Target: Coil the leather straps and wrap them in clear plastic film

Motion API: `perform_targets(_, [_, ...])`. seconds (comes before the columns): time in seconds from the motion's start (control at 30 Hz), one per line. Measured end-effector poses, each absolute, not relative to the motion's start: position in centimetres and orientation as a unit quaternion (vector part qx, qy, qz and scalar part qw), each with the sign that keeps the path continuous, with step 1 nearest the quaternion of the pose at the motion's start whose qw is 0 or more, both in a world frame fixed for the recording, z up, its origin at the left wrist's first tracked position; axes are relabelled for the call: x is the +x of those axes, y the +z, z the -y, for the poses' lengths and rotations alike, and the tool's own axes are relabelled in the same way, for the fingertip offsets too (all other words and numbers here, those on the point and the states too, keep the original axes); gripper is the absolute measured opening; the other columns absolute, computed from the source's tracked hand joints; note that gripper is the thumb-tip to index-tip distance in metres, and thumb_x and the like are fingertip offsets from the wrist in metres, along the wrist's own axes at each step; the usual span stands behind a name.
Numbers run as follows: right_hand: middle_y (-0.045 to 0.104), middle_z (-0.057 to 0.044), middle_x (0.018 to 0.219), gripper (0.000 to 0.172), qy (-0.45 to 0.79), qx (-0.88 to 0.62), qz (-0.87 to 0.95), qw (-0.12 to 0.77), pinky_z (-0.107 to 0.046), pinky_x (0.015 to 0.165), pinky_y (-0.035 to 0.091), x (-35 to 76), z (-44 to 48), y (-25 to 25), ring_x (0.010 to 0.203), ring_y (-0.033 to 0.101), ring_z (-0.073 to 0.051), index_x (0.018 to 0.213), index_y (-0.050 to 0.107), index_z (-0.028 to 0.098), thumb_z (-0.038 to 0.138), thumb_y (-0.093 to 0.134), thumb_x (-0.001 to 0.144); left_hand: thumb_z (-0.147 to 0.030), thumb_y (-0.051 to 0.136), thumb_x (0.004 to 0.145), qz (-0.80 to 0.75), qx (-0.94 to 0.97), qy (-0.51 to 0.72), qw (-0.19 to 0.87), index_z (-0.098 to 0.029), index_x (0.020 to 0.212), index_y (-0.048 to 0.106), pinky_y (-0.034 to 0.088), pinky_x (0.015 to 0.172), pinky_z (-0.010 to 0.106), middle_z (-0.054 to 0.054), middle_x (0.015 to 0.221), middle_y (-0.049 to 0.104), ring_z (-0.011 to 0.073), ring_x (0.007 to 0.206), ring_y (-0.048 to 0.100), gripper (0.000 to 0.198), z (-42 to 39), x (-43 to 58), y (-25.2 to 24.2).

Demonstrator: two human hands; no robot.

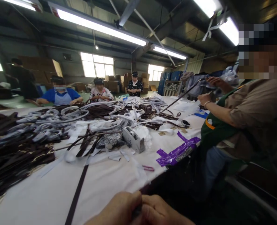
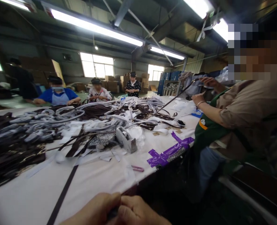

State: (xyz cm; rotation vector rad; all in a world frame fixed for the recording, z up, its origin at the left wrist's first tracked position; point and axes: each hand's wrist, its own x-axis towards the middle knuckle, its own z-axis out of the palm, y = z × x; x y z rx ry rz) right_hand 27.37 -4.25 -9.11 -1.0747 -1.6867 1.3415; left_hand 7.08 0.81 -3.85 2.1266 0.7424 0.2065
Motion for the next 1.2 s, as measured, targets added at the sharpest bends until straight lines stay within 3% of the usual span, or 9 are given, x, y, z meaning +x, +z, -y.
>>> perform_targets(0.1, [0.068, -0.006, 0.076, 0.056, 0.574, -0.442, 0.589, 0.358, -0.026, 0.062, 0.047, 25.3, 3.7, -8.4, 0.068, 0.058, -0.017, 0.088, 0.075, 0.011, 0.066, 0.065, 0.081, -0.032, 0.063, 0.081, -0.321, 0.850, 0.044, 0.416, -0.023, 0.097, 0.069, 0.041, 0.061, 0.023, 0.000, 0.086, 0.071, 0.0159, 0.070, 0.058, 0.019, -1.5, 4.6, -3.8])
perform_targets(0.23, [0.059, -0.001, 0.064, 0.042, 0.523, -0.508, 0.579, 0.366, -0.024, 0.058, 0.038, 27.8, 3.0, -9.7, 0.062, 0.048, -0.012, 0.074, 0.072, 0.012, 0.054, 0.073, 0.078, -0.040, 0.060, 0.084, -0.354, 0.802, 0.001, 0.482, -0.018, 0.092, 0.069, 0.041, 0.058, 0.023, 0.000, 0.076, 0.065, 0.0148, 0.065, 0.055, 0.025, -4.2, 0.0, -4.2])
perform_targets(0.57, [0.044, 0.004, 0.056, 0.046, 0.489, -0.558, 0.576, 0.344, -0.024, 0.050, 0.026, 30.9, 3.0, -11.0, 0.053, 0.037, -0.009, 0.080, 0.069, 0.012, 0.057, 0.063, 0.087, -0.049, 0.057, 0.088, -0.397, 0.699, 0.120, 0.583, -0.016, 0.080, 0.062, 0.045, 0.055, 0.024, 0.000, 0.068, 0.058, 0.0131, 0.060, 0.053, 0.035, -5.7, -2.4, -6.8])
perform_targets(0.77, [0.045, 0.004, 0.055, 0.048, 0.484, -0.563, 0.579, 0.338, -0.024, 0.049, 0.026, 29.9, 3.0, -11.3, 0.051, 0.037, -0.009, 0.075, 0.063, 0.014, 0.060, 0.060, 0.088, -0.044, 0.061, 0.086, -0.396, 0.677, 0.198, 0.588, -0.017, 0.102, 0.060, 0.044, 0.054, 0.023, -0.002, 0.072, 0.058, 0.0123, 0.060, 0.055, 0.031, -5.0, -1.3, -7.6])
perform_targets(0.87, [0.046, 0.003, 0.055, 0.050, 0.481, -0.562, 0.580, 0.339, -0.025, 0.049, 0.028, 29.4, 2.8, -11.3, 0.051, 0.038, -0.010, 0.073, 0.061, 0.015, 0.062, 0.058, 0.088, -0.038, 0.064, 0.086, -0.374, 0.665, 0.241, 0.601, -0.017, 0.104, 0.057, 0.044, 0.057, 0.023, -0.004, 0.070, 0.056, 0.0109, 0.059, 0.055, 0.029, -4.6, -1.0, -8.0])
perform_targets(0.97, [0.046, 0.003, 0.056, 0.050, 0.471, -0.561, 0.591, 0.338, -0.025, 0.049, 0.029, 29.0, 2.8, -11.4, 0.052, 0.039, -0.011, 0.072, 0.062, 0.015, 0.062, 0.057, 0.089, -0.036, 0.069, 0.082, -0.379, 0.686, 0.243, 0.571, -0.016, 0.099, 0.063, 0.047, 0.062, 0.025, -0.002, 0.073, 0.059, 0.0121, 0.064, 0.057, 0.027, -4.7, -0.9, -8.3])
perform_targets(1.1, [0.046, 0.003, 0.056, 0.047, 0.468, -0.551, 0.604, 0.337, -0.024, 0.050, 0.029, 28.8, 3.0, -11.6, 0.053, 0.039, -0.010, 0.072, 0.063, 0.015, 0.058, 0.057, 0.090, -0.031, 0.075, 0.075, -0.375, 0.741, 0.262, 0.492, -0.016, 0.083, 0.072, 0.050, 0.081, 0.029, 0.006, 0.097, 0.063, 0.0163, 0.085, 0.061, 0.018, -5.2, -0.9, -8.7])
perform_targets(1.2, [0.047, 0.003, 0.057, 0.046, 0.465, -0.547, 0.606, 0.341, -0.024, 0.050, 0.031, 28.6, 3.2, -11.8, 0.053, 0.040, -0.010, 0.074, 0.065, 0.014, 0.057, 0.057, 0.091, -0.029, 0.074, 0.076, -0.396, 0.735, 0.250, 0.490, -0.015, 0.077, 0.072, 0.050, 0.082, 0.030, 0.005, 0.094, 0.064, 0.0171, 0.084, 0.062, 0.014, -5.4, -0.4, -8.8])
